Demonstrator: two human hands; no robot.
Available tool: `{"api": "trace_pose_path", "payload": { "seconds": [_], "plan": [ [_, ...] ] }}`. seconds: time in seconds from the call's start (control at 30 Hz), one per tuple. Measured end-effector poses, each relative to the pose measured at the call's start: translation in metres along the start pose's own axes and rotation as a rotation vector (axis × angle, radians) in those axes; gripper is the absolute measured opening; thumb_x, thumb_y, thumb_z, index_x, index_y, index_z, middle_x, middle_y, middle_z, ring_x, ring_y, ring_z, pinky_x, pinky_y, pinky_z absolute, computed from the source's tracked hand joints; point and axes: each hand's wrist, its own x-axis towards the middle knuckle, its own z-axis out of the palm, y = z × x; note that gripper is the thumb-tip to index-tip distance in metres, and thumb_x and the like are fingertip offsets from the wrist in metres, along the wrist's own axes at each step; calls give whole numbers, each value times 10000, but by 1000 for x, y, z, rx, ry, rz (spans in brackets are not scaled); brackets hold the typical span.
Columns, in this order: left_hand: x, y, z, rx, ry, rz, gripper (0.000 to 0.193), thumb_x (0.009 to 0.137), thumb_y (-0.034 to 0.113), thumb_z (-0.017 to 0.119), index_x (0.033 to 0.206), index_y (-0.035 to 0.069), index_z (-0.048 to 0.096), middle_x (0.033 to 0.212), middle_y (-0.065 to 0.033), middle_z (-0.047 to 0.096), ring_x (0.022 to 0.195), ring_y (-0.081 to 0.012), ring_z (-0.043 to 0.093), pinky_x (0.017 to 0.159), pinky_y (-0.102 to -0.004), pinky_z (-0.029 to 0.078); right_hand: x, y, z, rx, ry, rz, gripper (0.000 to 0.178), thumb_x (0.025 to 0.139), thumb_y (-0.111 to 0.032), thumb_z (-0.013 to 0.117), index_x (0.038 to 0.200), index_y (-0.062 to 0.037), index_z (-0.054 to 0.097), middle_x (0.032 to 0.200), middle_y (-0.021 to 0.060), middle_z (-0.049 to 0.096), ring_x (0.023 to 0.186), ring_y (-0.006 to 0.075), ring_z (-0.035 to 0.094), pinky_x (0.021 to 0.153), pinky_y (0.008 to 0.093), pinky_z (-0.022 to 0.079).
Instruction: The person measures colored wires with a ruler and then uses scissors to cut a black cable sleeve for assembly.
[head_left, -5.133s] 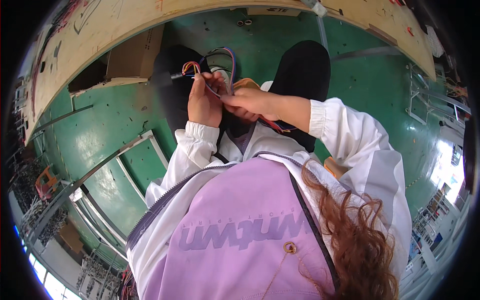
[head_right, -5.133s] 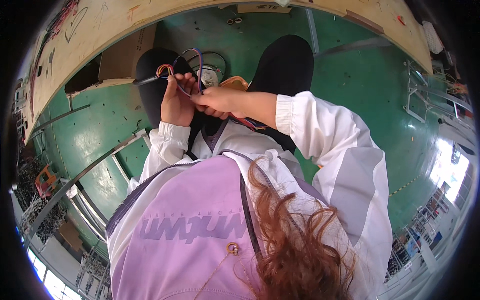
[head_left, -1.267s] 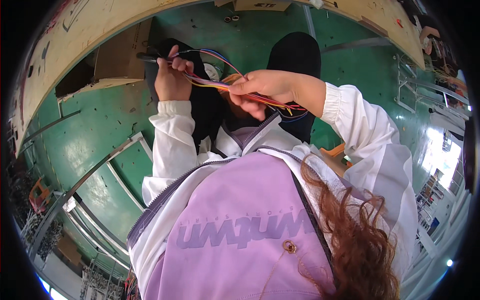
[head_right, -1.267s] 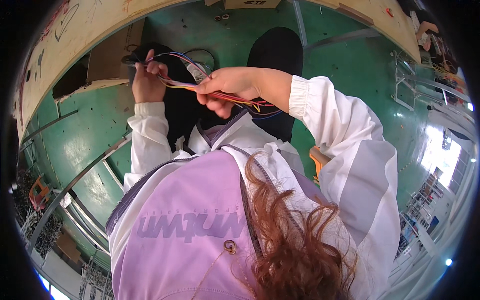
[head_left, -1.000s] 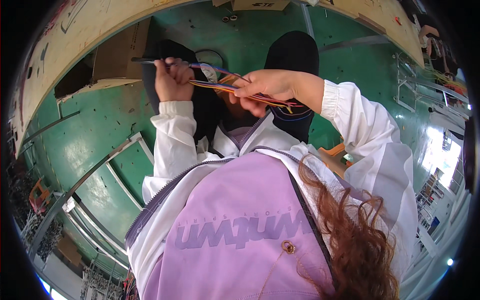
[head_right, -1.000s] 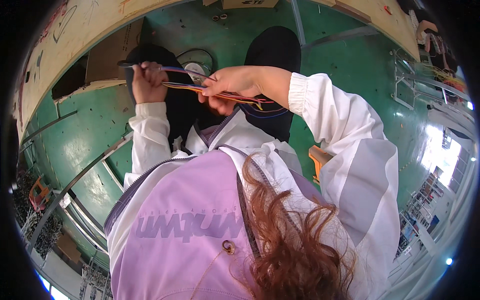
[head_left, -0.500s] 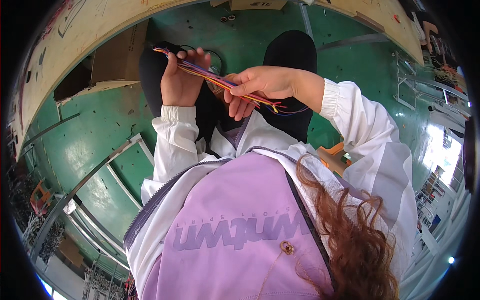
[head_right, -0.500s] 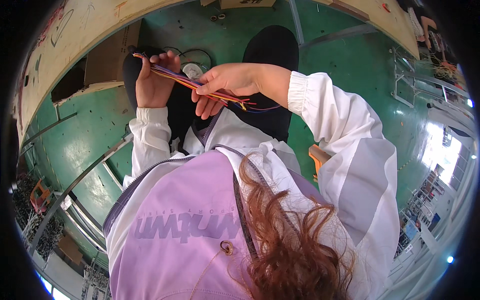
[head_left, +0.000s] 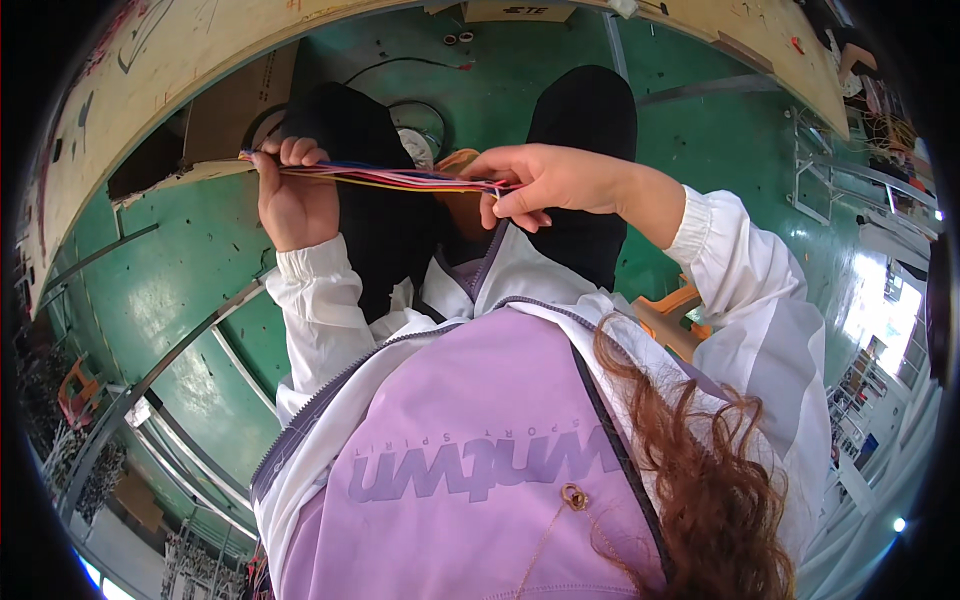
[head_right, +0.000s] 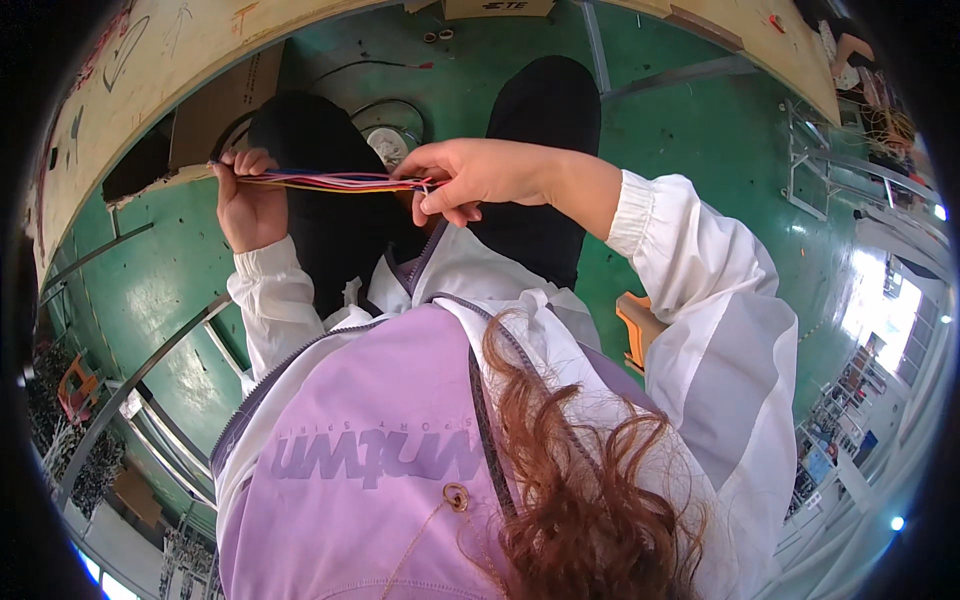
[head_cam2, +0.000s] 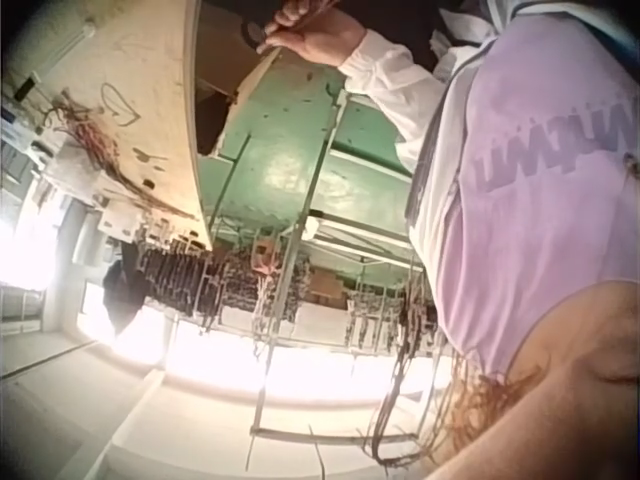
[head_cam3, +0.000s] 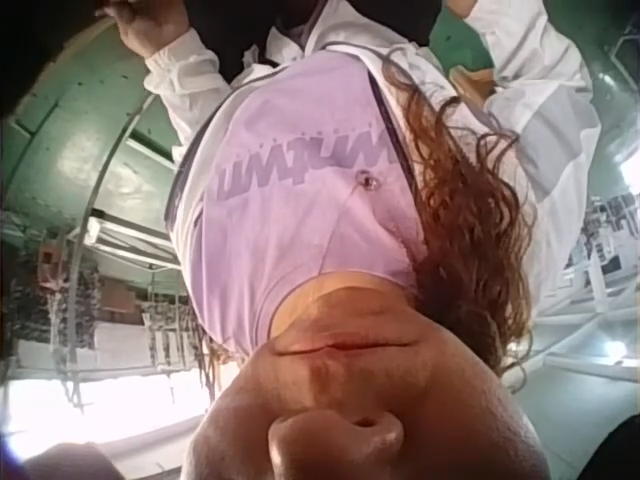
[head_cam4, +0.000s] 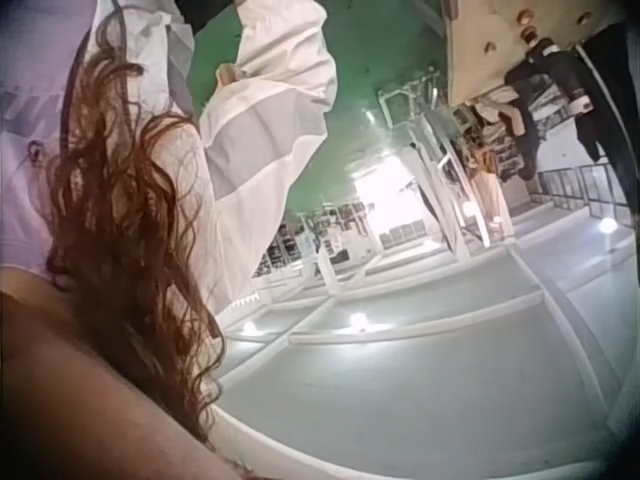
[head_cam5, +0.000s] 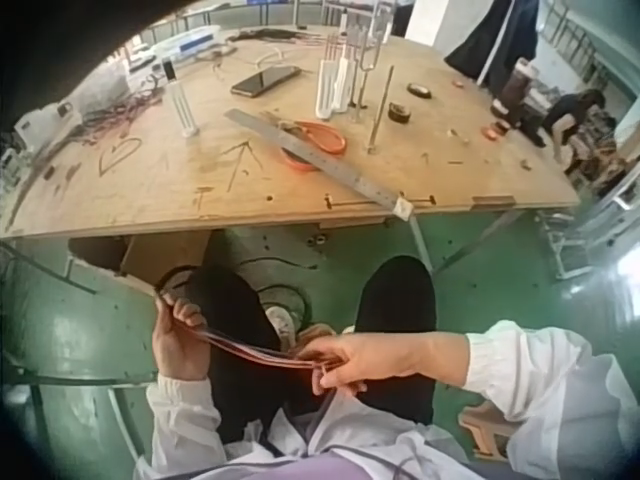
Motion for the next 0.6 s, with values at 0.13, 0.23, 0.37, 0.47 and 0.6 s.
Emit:
{"api": "trace_pose_path", "payload": {
  "seconds": [0.13, 0.23, 0.37, 0.47, 0.6],
  "plan": [
    [-7, 6, -2, 25, -12, -3, 171, 925, 202, 446, 896, 34, 441, 758, -44, 412, 710, -154, 401, 713, -273, 399, -2, 2, 4, -3, 36, -80, 518, 785, -21, 496, 1280, 44, 359, 969, 107, 584, 642, 90, 495, 576, 204, 407],
    [-12, 5, -4, 71, 15, 20, 147, 925, 173, 440, 944, 27, 448, 815, -58, 461, 769, -171, 452, 776, -293, 419, -3, 1, 4, -26, 97, -88, 546, 755, 23, 468, 1288, 49, 351, 988, 102, 586, 662, 98, 502, 589, 206, 413],
    [-17, 5, -12, 241, 57, 45, 167, 874, 114, 526, 1000, 17, 478, 851, -73, 508, 856, -205, 494, 867, -332, 397, -5, 1, 1, -59, 44, -85, 476, 776, 24, 437, 1252, 4, 441, 1021, 89, 590, 670, 95, 541, 582, 203, 435],
    [-22, -16, -28, 214, -1, 2, 197, 861, 104, 538, 1041, 40, 492, 849, -53, 551, 869, -214, 540, 941, -386, 368, -16, 14, -6, -112, 56, 44, 459, 829, -17, 423, 1288, -32, 419, 968, 87, 605, 590, 73, 540, 495, 181, 454],
    [-38, -37, -33, 177, 110, -83, 180, 902, 162, 491, 1033, 40, 481, 790, -15, 444, 759, -147, 455, 855, -315, 386, -25, 26, -7, -151, 118, 188, 433, 861, -37, 434, 1292, -75, 427, 824, 68, 609, 488, 42, 468, 415, 173, 392]
  ]
}}
